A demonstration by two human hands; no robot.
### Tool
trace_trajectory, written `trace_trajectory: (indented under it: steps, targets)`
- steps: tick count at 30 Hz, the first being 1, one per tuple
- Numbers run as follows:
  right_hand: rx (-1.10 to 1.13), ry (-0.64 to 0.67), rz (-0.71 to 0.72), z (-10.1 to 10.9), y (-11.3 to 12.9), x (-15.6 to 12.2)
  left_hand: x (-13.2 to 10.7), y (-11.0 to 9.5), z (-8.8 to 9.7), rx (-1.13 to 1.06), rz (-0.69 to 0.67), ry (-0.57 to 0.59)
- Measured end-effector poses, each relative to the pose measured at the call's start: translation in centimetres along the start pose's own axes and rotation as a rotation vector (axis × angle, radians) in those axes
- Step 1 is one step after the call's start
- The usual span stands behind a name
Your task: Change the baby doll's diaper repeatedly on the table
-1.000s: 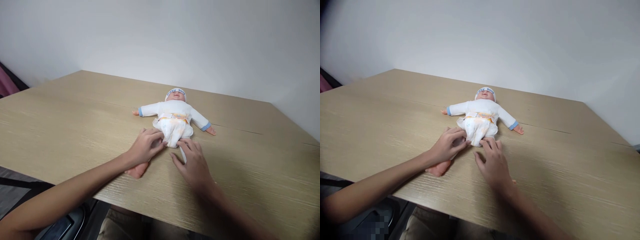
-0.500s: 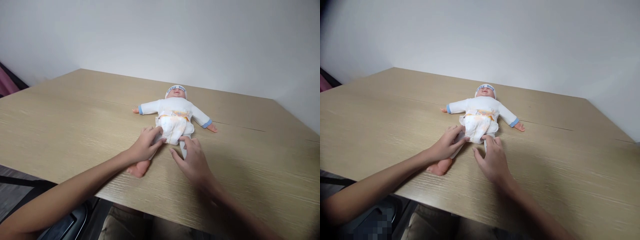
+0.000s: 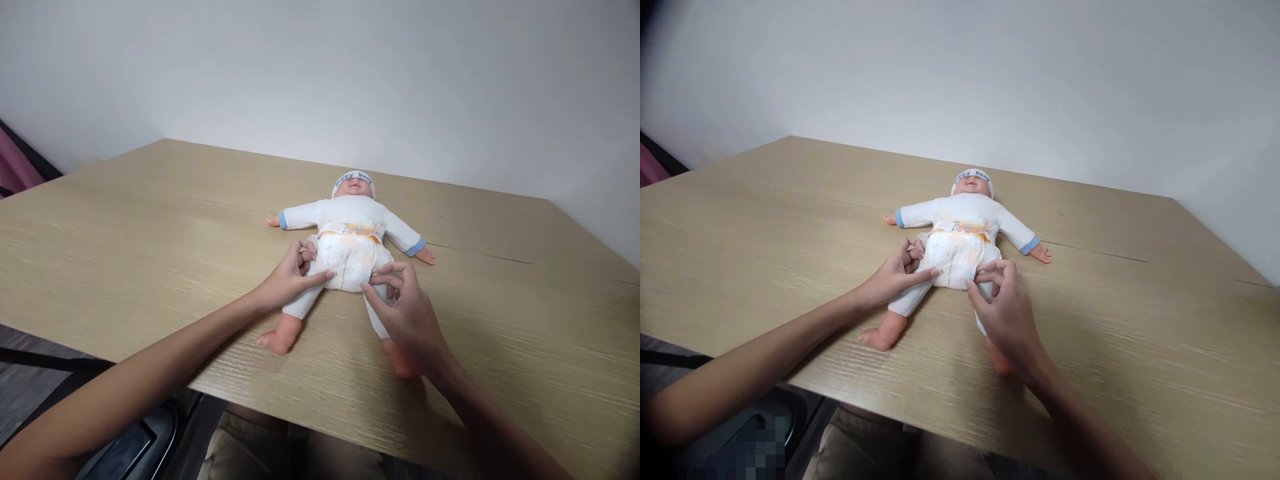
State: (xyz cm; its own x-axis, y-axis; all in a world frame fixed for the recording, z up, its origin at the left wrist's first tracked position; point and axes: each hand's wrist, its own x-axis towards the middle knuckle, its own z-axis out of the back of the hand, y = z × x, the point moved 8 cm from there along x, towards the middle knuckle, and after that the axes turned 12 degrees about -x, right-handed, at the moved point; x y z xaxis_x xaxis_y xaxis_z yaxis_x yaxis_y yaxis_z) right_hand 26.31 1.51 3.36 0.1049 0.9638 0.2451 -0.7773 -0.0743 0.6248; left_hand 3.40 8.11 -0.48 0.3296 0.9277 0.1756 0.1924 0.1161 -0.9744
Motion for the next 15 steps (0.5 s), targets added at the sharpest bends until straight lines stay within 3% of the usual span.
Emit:
trace_trajectory:
  steps: [7, 15]
  targets:
    - [-0.064, 0.037, 0.054, 0.4, 0.3, 0.3, -0.5, 0.9, 0.8, -0.018, 0.09, -0.087]
    - [-0.103, 0.056, 0.125, -0.3, 1.3, -0.1, -0.4, -0.3, 0.0, 0.188, 0.146, 0.053]
